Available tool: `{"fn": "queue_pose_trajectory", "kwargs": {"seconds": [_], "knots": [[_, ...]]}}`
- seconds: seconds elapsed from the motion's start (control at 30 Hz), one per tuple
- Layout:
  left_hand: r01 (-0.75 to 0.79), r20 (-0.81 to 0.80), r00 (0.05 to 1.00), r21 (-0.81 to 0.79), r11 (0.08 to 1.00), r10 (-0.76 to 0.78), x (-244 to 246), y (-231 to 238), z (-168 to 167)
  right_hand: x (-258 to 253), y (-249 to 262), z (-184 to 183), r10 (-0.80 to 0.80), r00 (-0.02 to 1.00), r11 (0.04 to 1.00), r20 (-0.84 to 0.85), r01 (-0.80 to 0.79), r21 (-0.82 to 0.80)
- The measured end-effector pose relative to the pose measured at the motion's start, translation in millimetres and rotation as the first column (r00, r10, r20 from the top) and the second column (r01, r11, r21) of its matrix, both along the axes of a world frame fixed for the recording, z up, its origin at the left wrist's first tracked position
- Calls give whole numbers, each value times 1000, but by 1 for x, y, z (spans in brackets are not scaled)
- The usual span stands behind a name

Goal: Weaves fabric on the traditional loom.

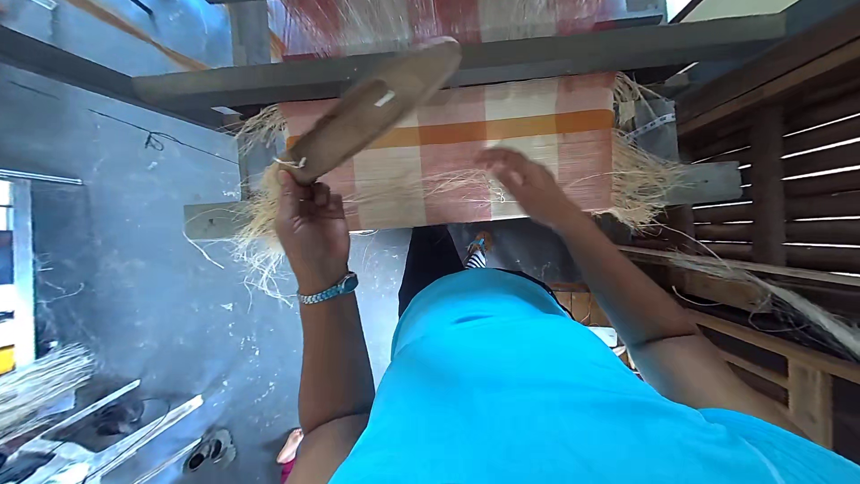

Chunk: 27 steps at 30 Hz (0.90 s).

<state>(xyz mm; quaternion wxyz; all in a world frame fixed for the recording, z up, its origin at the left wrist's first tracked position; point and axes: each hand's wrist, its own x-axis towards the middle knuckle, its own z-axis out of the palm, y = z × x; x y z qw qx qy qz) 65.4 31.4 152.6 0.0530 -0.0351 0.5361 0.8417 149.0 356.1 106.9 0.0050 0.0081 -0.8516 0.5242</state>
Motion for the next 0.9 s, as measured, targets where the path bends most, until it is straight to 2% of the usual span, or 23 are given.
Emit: {"fn": "queue_pose_trajectory", "kwargs": {"seconds": [0.03,0.1,0.17,0.27,0.43,0.53,0.6,0.7,0.77,0.9], "knots": [[2,21,1000,10,1000,-2,1,-8,3,10,-17,-13,62,998,991,15,-63,117],[-8,38,999,46,999,6,0,-25,7,28,-51,-39,177,982,933,-59,-149,326],[-35,42,999,31,999,34,-2,-50,12,45,-71,-47,268,960,882,-84,-210,421],[-116,-56,992,-93,989,111,-9,-129,19,72,-59,-52,281,959,905,-34,-253,342],[-388,-173,918,-193,901,358,1,-278,23,130,26,-76,51,992,942,112,-86,324],[-369,-183,926,-253,894,330,16,-326,19,154,57,-100,-9,994,946,110,-27,323],[-364,-143,930,-246,898,338,19,-291,24,151,57,-100,-61,996,950,66,38,310],[-266,-18,962,-286,920,273,28,-197,23,123,40,-89,-233,972,925,-34,233,300],[-179,42,979,-277,944,198,27,-162,-1,101,30,-86,-303,952,897,-49,303,322],[-84,161,982,-108,991,100,22,-126,-57,67,16,-99,-321,947,858,-16,298,419]]}}
